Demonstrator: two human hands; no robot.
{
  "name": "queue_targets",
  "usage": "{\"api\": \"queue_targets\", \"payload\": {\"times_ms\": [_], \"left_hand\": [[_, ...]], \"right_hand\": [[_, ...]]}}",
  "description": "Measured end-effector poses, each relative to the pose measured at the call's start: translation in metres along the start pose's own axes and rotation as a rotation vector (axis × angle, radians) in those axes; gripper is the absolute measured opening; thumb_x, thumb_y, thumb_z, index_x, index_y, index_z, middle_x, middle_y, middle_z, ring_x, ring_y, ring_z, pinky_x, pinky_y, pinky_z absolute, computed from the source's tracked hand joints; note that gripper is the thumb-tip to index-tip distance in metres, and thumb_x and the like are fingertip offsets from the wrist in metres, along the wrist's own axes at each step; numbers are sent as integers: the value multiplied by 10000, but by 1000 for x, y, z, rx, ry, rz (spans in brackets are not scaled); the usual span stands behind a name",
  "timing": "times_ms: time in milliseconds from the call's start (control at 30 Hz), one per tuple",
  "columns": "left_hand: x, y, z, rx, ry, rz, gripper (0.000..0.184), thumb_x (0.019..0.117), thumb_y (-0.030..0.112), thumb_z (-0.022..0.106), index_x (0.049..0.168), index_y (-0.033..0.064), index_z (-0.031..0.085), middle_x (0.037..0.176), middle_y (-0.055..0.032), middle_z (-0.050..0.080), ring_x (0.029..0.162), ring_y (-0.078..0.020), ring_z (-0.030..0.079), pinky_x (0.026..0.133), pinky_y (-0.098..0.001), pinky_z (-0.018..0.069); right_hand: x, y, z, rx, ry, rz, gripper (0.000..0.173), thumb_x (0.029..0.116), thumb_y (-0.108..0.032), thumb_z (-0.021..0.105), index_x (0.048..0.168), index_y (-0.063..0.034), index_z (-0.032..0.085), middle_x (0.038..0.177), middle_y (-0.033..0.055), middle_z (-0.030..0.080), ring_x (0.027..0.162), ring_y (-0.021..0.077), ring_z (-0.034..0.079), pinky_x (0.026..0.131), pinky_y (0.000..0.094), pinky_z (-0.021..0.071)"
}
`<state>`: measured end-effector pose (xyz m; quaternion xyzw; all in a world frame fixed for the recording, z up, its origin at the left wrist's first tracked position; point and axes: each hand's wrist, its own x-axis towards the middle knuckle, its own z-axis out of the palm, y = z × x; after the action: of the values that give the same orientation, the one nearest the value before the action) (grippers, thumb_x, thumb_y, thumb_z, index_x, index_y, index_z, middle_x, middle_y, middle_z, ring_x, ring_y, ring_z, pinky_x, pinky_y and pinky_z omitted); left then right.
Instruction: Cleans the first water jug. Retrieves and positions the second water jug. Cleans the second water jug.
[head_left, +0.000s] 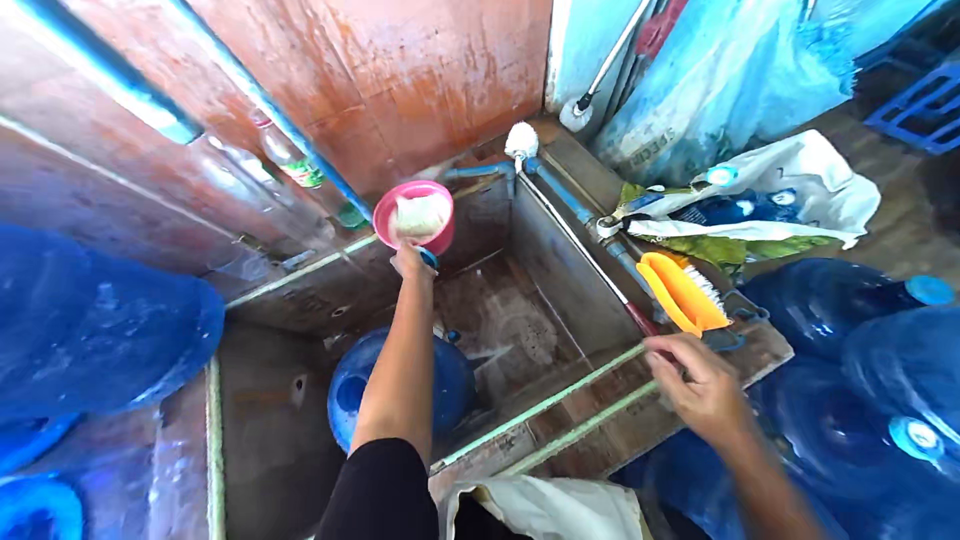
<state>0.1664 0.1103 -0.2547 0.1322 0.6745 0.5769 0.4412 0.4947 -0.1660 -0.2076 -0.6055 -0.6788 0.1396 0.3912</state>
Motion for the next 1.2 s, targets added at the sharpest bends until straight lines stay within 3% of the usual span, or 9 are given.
{"api": "queue_targets", "payload": {"times_ms": [133, 233, 333, 467, 600, 700, 1000, 1100, 1200], "left_hand": [[-34, 7, -53, 23, -59, -22, 401, 1041, 275, 516, 1330, -3, 518, 1160, -173, 584, 976, -257, 576, 837, -469, 510], [-52, 22, -87, 23, -124, -20, 347, 1004, 209, 527, 1290, 14, 545, 1141, -155, 594, 973, -247, 579, 823, -463, 511], [-54, 32, -116, 40, -227, 11, 354, 1038, 255, 510, 1325, 52, 552, 1162, -129, 621, 1003, -224, 604, 844, -450, 526], [-67, 41, -135, 27, -179, -61, 266, 976, 174, 545, 1216, 59, 557, 992, -105, 588, 819, -204, 571, 685, -406, 502], [-81, 32, -142, -23, -178, -96, 233, 983, 154, 536, 1184, 39, 566, 989, -120, 590, 829, -220, 572, 709, -421, 505], [-90, 25, -147, -23, -190, -122, 295, 992, 172, 538, 1255, 38, 535, 1052, -134, 581, 881, -231, 572, 747, -438, 510], [-106, 11, -158, 63, -245, -124, 295, 994, 196, 527, 1257, 63, 515, 1034, -108, 565, 848, -206, 564, 712, -411, 509], [-102, 5, -158, 62, -264, -132, 338, 1002, 196, 522, 1310, 57, 507, 1123, -135, 579, 947, -235, 581, 784, -444, 516], [-101, 3, -155, 80, -235, -134, 311, 995, 189, 531, 1272, 48, 519, 1085, -135, 577, 915, -234, 580, 760, -438, 517]], "right_hand": [[-12, -2, 80, 180, -289, -170, 242, 967, -92, 566, 1041, 62, 737, 962, 202, 734, 833, 273, 727, 775, 396, 609], [-42, -36, 115, 253, -480, -343, 215, 945, -103, 623, 1039, 45, 748, 942, 192, 730, 813, 299, 731, 749, 430, 617], [-80, -78, 116, 358, -478, -536, 162, 916, -108, 660, 937, 18, 759, 848, 150, 722, 714, 243, 723, 644, 351, 613], [-99, -94, 78, 339, -565, -576, 146, 927, -65, 635, 955, 2, 761, 846, 144, 728, 758, 251, 734, 692, 357, 616], [-104, -103, 64, 220, -489, -654, 164, 926, -102, 614, 941, -35, 763, 799, 113, 712, 719, 227, 718, 659, 316, 600], [-110, -113, 69, 186, -448, -661, 156, 930, -109, 624, 917, -32, 760, 776, 110, 700, 691, 221, 710, 633, 301, 594], [-118, -127, 82, 170, -323, -685, 188, 935, -103, 594, 843, -17, 733, 702, 110, 658, 609, 226, 673, 548, 323, 559], [-115, -126, 82, 124, -292, -675, 199, 939, -109, 584, 847, -16, 734, 698, 111, 651, 603, 229, 670, 534, 332, 557], [-113, -126, 83, 83, -285, -641, 211, 940, -118, 570, 866, -15, 738, 718, 115, 663, 615, 241, 682, 531, 347, 562]]}}
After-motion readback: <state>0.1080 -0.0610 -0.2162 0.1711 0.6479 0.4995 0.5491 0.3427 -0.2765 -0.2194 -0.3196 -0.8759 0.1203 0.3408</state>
